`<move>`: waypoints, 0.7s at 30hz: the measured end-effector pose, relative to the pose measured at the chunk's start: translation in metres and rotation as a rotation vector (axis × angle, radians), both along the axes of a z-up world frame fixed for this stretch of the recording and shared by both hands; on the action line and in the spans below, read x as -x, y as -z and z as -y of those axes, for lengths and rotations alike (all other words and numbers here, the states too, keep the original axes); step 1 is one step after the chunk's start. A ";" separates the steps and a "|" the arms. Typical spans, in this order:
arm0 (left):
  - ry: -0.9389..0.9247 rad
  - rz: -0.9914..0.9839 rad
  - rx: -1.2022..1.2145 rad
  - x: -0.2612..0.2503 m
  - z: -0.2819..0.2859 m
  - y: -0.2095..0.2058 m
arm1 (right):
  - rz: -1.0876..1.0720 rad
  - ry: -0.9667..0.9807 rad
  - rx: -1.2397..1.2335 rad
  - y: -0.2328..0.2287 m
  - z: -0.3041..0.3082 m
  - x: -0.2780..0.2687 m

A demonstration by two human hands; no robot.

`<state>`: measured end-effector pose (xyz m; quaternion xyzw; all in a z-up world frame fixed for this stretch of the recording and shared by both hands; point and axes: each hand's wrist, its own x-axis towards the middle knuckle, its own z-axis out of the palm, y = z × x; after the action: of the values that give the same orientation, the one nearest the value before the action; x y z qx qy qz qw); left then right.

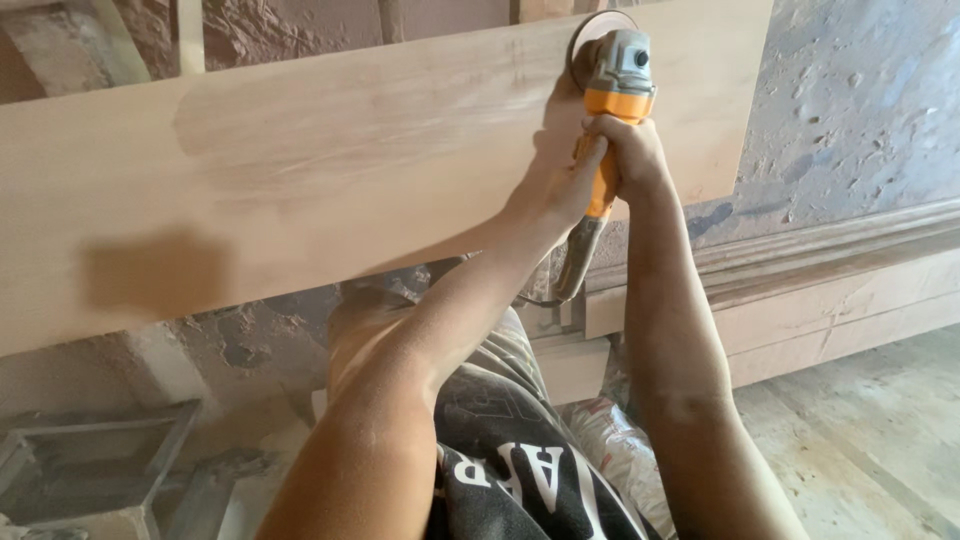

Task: The person uses an angle grinder with a sanding disc to smooth the surface of a large wooden plank. They move the tool back and forth across the plank's surface, generating dust, and then place the plank against a stack of other wood pieces.

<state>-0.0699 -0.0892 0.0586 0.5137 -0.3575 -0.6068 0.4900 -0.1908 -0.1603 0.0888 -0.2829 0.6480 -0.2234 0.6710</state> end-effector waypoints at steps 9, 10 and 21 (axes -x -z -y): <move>-0.045 -0.135 -0.331 -0.017 -0.002 0.019 | 0.004 -0.045 0.034 -0.001 0.002 -0.051; -0.101 -0.248 -0.386 -0.011 -0.005 0.028 | 0.008 -0.050 0.045 -0.004 0.000 -0.057; -0.129 -0.489 -0.588 -0.040 -0.049 0.076 | 0.041 -0.111 0.058 -0.005 -0.026 -0.130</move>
<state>-0.0295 -0.0405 -0.0174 0.4939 -0.0078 -0.7558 0.4299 -0.0609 -0.1347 0.0940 -0.3331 0.6108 -0.2104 0.6868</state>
